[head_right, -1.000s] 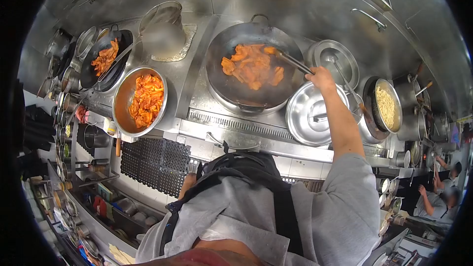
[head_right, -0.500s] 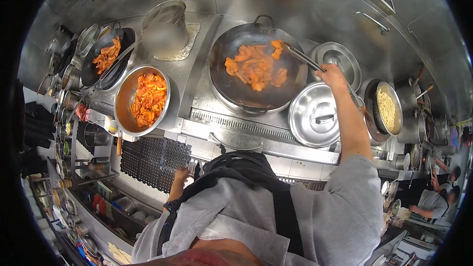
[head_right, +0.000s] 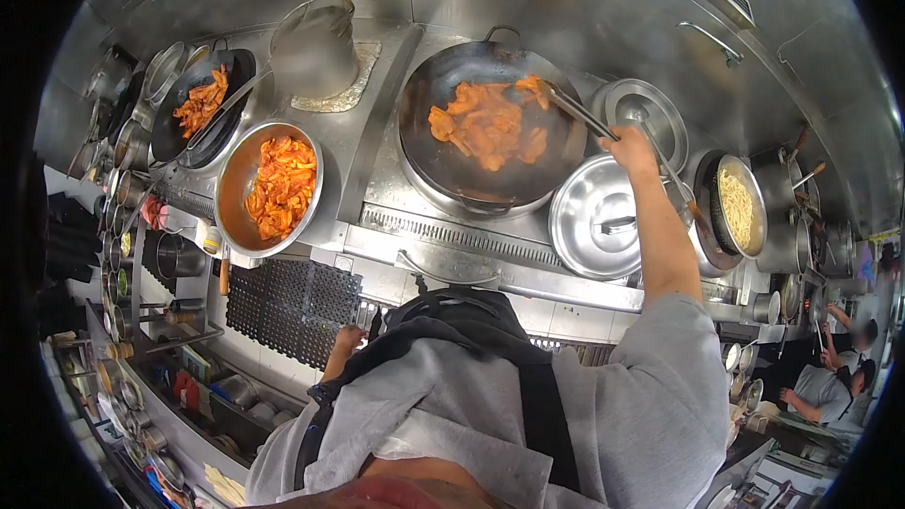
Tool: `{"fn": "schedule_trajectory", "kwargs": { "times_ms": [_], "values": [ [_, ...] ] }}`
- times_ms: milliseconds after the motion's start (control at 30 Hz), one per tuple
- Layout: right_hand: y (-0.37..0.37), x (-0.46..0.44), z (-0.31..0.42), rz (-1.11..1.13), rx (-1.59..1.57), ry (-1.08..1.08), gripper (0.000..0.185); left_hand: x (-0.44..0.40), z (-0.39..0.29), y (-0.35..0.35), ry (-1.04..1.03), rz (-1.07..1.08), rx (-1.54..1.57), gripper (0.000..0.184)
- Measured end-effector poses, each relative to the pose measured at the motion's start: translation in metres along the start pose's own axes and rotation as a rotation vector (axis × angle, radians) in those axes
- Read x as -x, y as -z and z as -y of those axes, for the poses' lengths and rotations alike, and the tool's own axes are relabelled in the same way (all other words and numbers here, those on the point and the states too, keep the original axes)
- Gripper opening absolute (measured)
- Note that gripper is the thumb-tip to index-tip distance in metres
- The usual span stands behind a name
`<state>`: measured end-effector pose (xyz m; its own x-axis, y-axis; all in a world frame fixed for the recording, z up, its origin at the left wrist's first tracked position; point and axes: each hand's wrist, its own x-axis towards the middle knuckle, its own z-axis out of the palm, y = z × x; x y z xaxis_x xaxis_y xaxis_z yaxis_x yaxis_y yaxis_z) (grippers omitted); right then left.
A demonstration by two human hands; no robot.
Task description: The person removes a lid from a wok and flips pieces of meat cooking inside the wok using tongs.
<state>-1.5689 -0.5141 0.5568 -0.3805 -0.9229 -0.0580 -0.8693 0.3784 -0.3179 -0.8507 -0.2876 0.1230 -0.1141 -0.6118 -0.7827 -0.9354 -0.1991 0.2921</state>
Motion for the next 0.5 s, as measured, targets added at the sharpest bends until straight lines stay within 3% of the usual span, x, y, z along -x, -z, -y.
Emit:
{"fn": "schedule_trajectory", "kwargs": {
  "times_ms": [67,133,267,333,500],
  "values": [
    [0.001,0.004,0.013,0.037,-0.018,-0.023,0.044,-0.007,0.003,-0.002,0.149,-0.005,0.325,0.027],
    [-0.002,0.001,0.017,0.064,0.120,-0.031,0.038,-0.002,-0.006,0.009,0.232,-0.025,0.300,0.027],
    [-0.014,-0.002,0.012,-0.020,0.254,-0.057,0.045,0.006,-0.010,0.020,0.000,-0.084,0.201,0.029],
    [-0.003,0.012,0.024,-0.070,0.234,-0.051,0.044,0.029,-0.039,0.034,0.348,-0.152,0.669,0.030],
    [-0.018,0.019,0.042,-0.037,0.240,0.063,0.037,0.039,-0.036,0.020,0.383,-0.078,0.703,0.030]
  ]
}}
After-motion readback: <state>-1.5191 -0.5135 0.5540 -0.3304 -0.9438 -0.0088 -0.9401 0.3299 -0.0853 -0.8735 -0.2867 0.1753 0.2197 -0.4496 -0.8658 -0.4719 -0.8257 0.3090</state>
